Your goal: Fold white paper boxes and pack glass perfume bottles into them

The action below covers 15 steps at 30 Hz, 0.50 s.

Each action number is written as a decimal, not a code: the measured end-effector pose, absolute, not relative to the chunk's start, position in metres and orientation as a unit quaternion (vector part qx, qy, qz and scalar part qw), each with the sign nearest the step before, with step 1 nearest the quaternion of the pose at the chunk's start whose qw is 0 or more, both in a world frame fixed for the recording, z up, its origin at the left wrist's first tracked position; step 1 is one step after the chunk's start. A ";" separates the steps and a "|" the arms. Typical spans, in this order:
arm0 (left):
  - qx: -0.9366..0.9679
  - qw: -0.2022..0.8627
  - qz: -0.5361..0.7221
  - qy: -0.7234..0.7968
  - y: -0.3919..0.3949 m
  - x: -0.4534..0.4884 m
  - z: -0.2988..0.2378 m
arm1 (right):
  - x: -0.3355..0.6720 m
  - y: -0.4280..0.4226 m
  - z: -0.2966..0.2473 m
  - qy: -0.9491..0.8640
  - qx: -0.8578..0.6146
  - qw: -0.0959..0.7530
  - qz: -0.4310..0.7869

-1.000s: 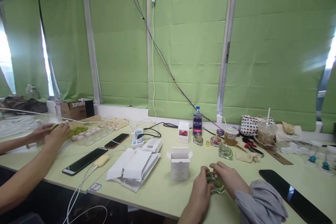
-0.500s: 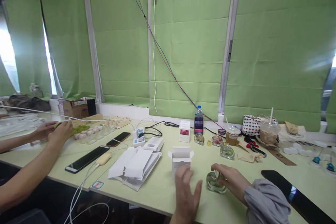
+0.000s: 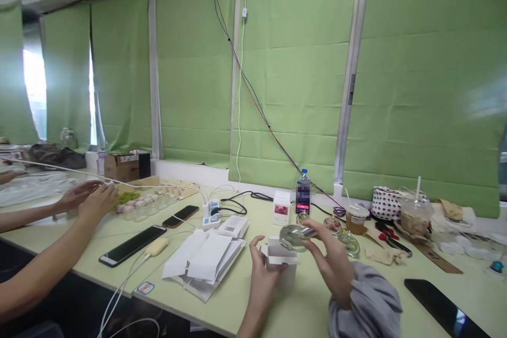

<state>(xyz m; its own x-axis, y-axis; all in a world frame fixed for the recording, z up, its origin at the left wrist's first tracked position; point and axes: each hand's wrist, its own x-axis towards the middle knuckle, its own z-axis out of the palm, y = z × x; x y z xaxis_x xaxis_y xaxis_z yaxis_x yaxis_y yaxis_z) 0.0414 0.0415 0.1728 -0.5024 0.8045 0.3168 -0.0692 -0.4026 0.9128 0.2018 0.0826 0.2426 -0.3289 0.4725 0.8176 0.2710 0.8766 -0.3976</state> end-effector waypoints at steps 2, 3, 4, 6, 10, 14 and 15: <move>0.406 0.304 0.730 0.457 0.039 0.046 0.175 | 0.189 0.079 0.246 -0.827 -0.216 0.514 0.077; 0.412 0.304 0.728 0.457 0.037 0.047 0.176 | 0.185 0.079 0.245 -0.836 -0.211 0.502 0.066; 0.418 0.304 0.725 0.454 0.036 0.047 0.177 | 0.184 0.080 0.242 -0.846 -0.208 0.488 0.055; 0.427 0.311 0.721 0.448 0.034 0.047 0.176 | 0.184 0.083 0.234 -0.859 -0.210 0.465 0.038; 0.425 0.356 0.719 0.420 0.034 0.047 0.172 | 0.192 0.087 0.221 -0.869 -0.225 0.440 0.043; 0.431 0.353 0.717 0.419 0.035 0.046 0.165 | 0.194 0.082 0.224 -0.882 -0.209 0.418 0.060; 0.436 0.340 0.713 0.432 0.034 0.046 0.164 | 0.193 0.080 0.225 -0.885 -0.207 0.414 0.056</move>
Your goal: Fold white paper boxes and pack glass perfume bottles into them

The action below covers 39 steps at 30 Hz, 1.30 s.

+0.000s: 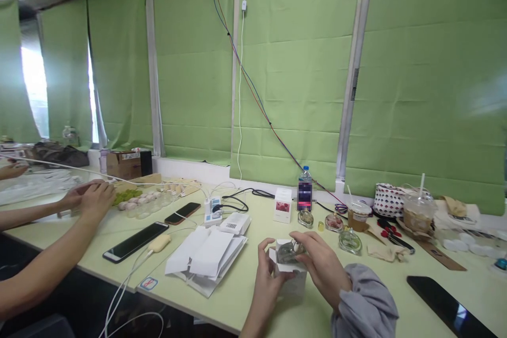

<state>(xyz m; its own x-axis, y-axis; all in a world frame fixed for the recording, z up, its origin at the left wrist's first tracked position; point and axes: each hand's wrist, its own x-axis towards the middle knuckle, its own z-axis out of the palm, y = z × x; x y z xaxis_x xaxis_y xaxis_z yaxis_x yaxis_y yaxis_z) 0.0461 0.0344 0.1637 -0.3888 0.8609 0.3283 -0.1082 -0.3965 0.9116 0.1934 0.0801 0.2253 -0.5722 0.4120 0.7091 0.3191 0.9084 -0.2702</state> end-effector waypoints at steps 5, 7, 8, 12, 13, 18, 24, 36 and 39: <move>0.465 0.265 0.704 0.467 0.034 0.045 0.156 | 0.189 0.077 0.223 -0.887 -0.212 0.410 0.008; 0.475 0.250 0.700 0.471 0.034 0.044 0.155 | 0.188 0.078 0.219 -0.886 -0.208 0.414 0.013; 0.480 0.248 0.696 0.473 0.034 0.044 0.155 | 0.189 0.078 0.218 -0.885 -0.207 0.416 0.021; 0.515 0.266 0.661 0.477 0.032 0.039 0.159 | 0.191 0.077 0.220 -0.885 -0.211 0.413 0.048; 0.520 0.268 0.654 0.480 0.032 0.038 0.160 | 0.191 0.077 0.221 -0.887 -0.218 0.404 0.055; 0.534 0.248 0.652 0.477 0.033 0.036 0.157 | 0.186 0.080 0.221 -0.900 -0.245 0.351 0.081; 0.539 0.232 0.655 0.476 0.030 0.040 0.159 | 0.187 0.082 0.227 -0.912 -0.224 0.324 0.115; 0.541 0.221 0.657 0.476 0.033 0.040 0.157 | 0.183 0.083 0.214 -0.904 -0.189 0.368 0.102; 0.519 0.239 0.662 0.485 0.031 0.042 0.159 | 0.182 0.088 0.206 -0.894 -0.178 0.393 0.117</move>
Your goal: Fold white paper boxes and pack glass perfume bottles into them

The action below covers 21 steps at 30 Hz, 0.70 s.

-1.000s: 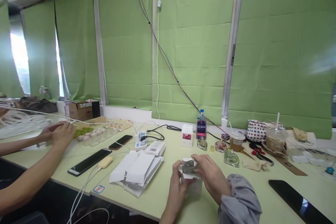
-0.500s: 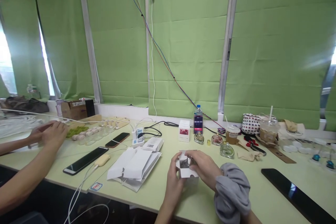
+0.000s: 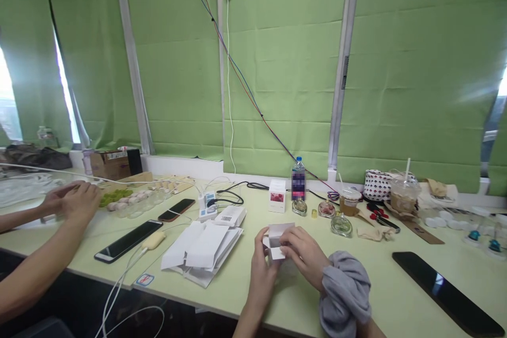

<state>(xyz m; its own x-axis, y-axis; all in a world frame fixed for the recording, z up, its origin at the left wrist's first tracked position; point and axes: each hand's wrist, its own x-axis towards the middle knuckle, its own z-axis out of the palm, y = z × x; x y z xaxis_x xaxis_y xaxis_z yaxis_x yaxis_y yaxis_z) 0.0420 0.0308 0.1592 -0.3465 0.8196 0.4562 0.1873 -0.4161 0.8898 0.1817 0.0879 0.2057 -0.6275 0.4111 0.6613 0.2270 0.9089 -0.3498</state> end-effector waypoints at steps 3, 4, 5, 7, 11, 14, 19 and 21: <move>0.497 0.254 0.670 0.490 0.028 0.043 0.160 | 0.185 0.093 0.193 -0.842 -0.194 0.487 0.126; 0.492 0.254 0.674 0.490 0.027 0.043 0.160 | 0.186 0.095 0.188 -0.813 -0.218 0.524 0.128; 0.486 0.252 0.678 0.490 0.027 0.043 0.159 | 0.188 0.096 0.184 -0.785 -0.246 0.554 0.131; 0.476 0.247 0.684 0.494 0.027 0.044 0.157 | 0.192 0.097 0.177 -0.743 -0.292 0.584 0.147; 0.466 0.246 0.691 0.494 0.027 0.045 0.154 | 0.193 0.094 0.170 -0.730 -0.311 0.584 0.169; 0.467 0.256 0.690 0.491 0.026 0.044 0.152 | 0.191 0.092 0.168 -0.743 -0.293 0.572 0.186; 0.510 0.232 0.666 0.493 0.026 0.040 0.151 | 0.188 0.093 0.166 -0.776 -0.260 0.546 0.178; 0.531 0.214 0.654 0.495 0.027 0.039 0.151 | 0.187 0.094 0.166 -0.782 -0.256 0.540 0.176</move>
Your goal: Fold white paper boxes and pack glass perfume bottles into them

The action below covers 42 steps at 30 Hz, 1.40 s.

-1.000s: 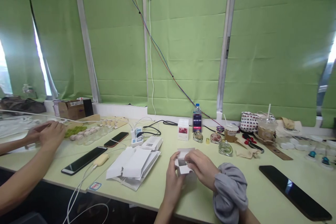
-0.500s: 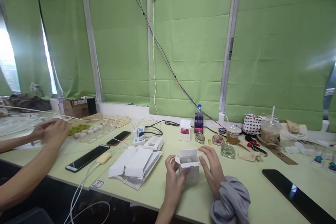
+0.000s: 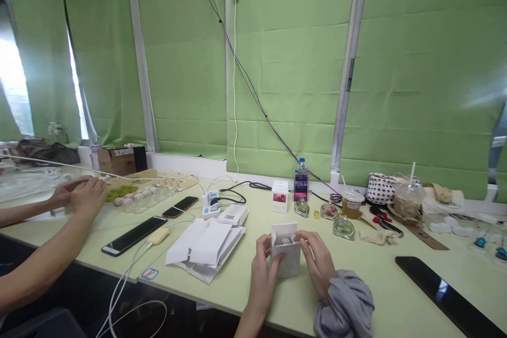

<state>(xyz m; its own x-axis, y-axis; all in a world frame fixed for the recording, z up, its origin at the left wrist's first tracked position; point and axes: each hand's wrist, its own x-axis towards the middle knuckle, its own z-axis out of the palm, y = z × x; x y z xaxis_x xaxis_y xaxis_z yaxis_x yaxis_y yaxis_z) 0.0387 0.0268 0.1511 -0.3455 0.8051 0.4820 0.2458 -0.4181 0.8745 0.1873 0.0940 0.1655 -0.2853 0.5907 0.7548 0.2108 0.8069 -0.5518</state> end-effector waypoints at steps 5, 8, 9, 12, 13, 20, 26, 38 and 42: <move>0.555 0.186 0.640 0.498 0.028 0.037 0.149 | 0.187 0.091 0.164 -0.777 -0.265 0.544 0.173; 0.561 0.179 0.637 0.497 0.029 0.036 0.149 | 0.187 0.090 0.165 -0.777 -0.265 0.547 0.163; 0.561 0.177 0.637 0.498 0.029 0.036 0.149 | 0.187 0.090 0.164 -0.778 -0.266 0.547 0.158; 0.560 0.173 0.636 0.502 0.030 0.036 0.149 | 0.186 0.094 0.162 -0.780 -0.271 0.544 0.148; 0.560 0.174 0.636 0.502 0.030 0.036 0.148 | 0.186 0.095 0.161 -0.781 -0.270 0.544 0.148; 0.583 0.165 0.620 0.498 0.027 0.037 0.154 | 0.186 0.091 0.163 -0.781 -0.267 0.545 0.144; 0.611 0.170 0.602 0.485 0.024 0.039 0.160 | 0.189 0.086 0.178 -0.822 -0.218 0.498 0.168; 0.511 0.247 0.666 0.485 0.025 0.037 0.155 | 0.195 0.090 0.190 -0.896 -0.153 0.395 0.131; 0.509 0.260 0.663 0.484 0.025 0.038 0.158 | 0.198 0.092 0.198 -0.908 -0.166 0.368 0.110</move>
